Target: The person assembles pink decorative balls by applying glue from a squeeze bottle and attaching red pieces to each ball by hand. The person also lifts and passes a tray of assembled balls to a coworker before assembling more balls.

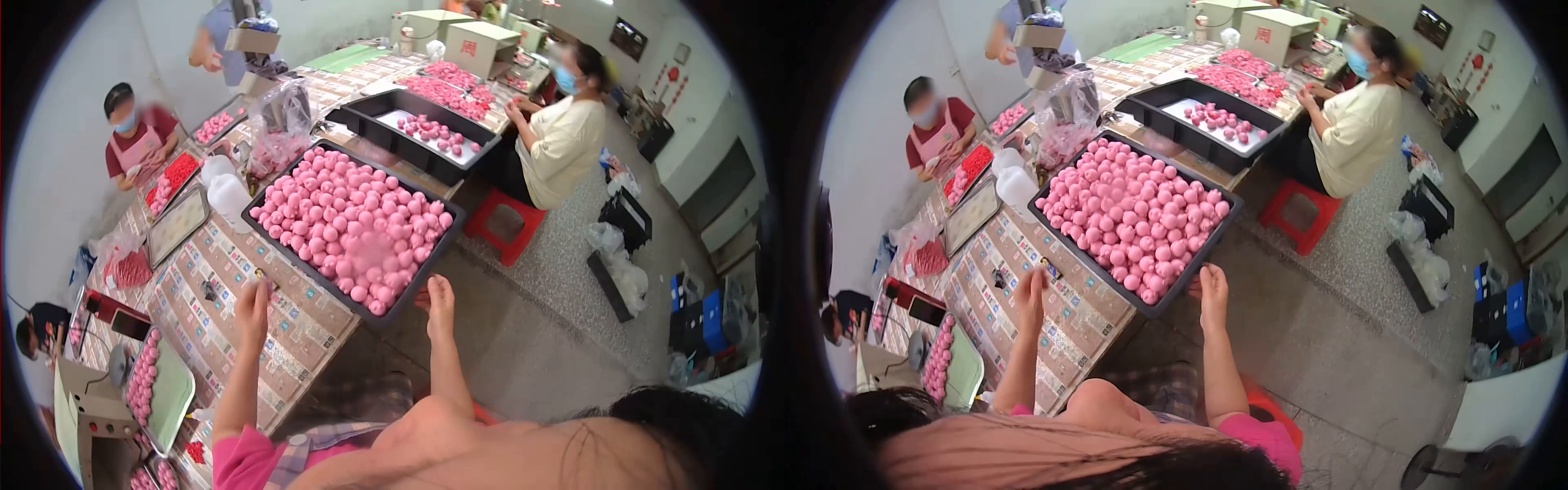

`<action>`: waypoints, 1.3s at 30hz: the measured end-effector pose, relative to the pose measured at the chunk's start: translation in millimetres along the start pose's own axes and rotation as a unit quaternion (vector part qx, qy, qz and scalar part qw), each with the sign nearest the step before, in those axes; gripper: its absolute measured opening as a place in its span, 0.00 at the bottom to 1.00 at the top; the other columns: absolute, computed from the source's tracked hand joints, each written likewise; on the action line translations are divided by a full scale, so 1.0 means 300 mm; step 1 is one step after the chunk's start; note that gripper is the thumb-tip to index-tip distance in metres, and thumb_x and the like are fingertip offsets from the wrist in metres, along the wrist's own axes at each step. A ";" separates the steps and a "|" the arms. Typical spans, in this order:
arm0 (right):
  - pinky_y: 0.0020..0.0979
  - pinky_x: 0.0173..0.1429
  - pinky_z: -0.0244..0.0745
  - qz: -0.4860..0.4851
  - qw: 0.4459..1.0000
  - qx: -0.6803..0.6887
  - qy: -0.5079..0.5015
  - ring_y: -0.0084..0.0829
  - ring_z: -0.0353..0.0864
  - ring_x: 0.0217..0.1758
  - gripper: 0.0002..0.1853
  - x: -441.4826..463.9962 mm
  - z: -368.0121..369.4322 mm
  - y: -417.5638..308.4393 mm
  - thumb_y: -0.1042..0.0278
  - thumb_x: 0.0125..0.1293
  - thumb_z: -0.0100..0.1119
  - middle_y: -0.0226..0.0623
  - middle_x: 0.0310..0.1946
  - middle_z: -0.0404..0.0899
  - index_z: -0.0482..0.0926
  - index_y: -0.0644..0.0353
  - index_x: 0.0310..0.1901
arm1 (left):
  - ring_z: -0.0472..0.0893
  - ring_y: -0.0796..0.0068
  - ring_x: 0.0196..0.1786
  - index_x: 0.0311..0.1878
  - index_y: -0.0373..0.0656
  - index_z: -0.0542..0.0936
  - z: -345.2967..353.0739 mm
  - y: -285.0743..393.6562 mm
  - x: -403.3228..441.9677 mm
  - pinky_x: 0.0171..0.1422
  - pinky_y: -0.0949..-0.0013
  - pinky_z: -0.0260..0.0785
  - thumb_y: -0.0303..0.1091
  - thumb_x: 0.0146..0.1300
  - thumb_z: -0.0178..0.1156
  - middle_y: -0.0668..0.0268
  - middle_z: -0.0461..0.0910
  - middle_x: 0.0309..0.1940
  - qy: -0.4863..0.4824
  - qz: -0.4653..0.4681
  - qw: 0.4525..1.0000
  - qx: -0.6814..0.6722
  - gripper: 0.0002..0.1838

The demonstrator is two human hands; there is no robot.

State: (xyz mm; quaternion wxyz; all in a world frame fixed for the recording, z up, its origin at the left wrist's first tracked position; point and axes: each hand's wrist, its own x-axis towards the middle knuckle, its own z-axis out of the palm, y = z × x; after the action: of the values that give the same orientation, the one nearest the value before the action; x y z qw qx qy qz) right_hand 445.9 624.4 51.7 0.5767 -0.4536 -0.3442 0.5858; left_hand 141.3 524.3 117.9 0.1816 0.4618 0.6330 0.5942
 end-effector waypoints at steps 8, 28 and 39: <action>0.20 0.21 0.57 0.057 0.995 -0.065 -0.053 0.17 0.62 0.21 0.08 0.056 0.064 -0.053 0.64 0.59 0.53 0.26 0.23 0.66 0.69 0.59 0.33 | 0.74 0.63 0.39 0.39 0.40 0.78 0.090 -0.091 0.468 0.45 0.66 0.65 0.37 0.56 0.55 0.57 0.76 0.33 0.023 0.101 0.972 0.211 0.12; 0.31 0.35 0.65 0.107 0.980 -0.110 0.128 0.27 0.66 0.31 0.21 0.073 0.195 -0.093 0.54 0.59 0.54 0.37 0.28 0.71 0.70 0.70 0.30 | 0.76 0.48 0.40 0.38 0.33 0.74 0.143 -0.270 0.859 0.45 0.54 0.66 0.56 0.56 0.46 0.46 0.76 0.33 -0.095 -0.132 0.899 0.407 0.29; 0.32 0.32 0.63 0.049 0.962 -0.204 0.174 0.25 0.64 0.27 0.11 0.088 0.183 -0.051 0.68 0.56 0.54 0.36 0.24 0.71 0.69 0.69 0.27 | 0.74 0.45 0.45 0.35 0.31 0.78 0.191 -0.490 0.999 0.53 0.56 0.62 0.68 0.56 0.29 0.41 0.75 0.36 -0.135 -0.223 0.886 0.383 0.43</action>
State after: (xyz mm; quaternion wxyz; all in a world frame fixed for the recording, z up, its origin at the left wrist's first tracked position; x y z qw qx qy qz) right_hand 402.7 658.4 81.7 0.4937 -0.6728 -0.3279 0.4427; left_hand -20.5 817.3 65.1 0.2025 0.4176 0.8670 0.1813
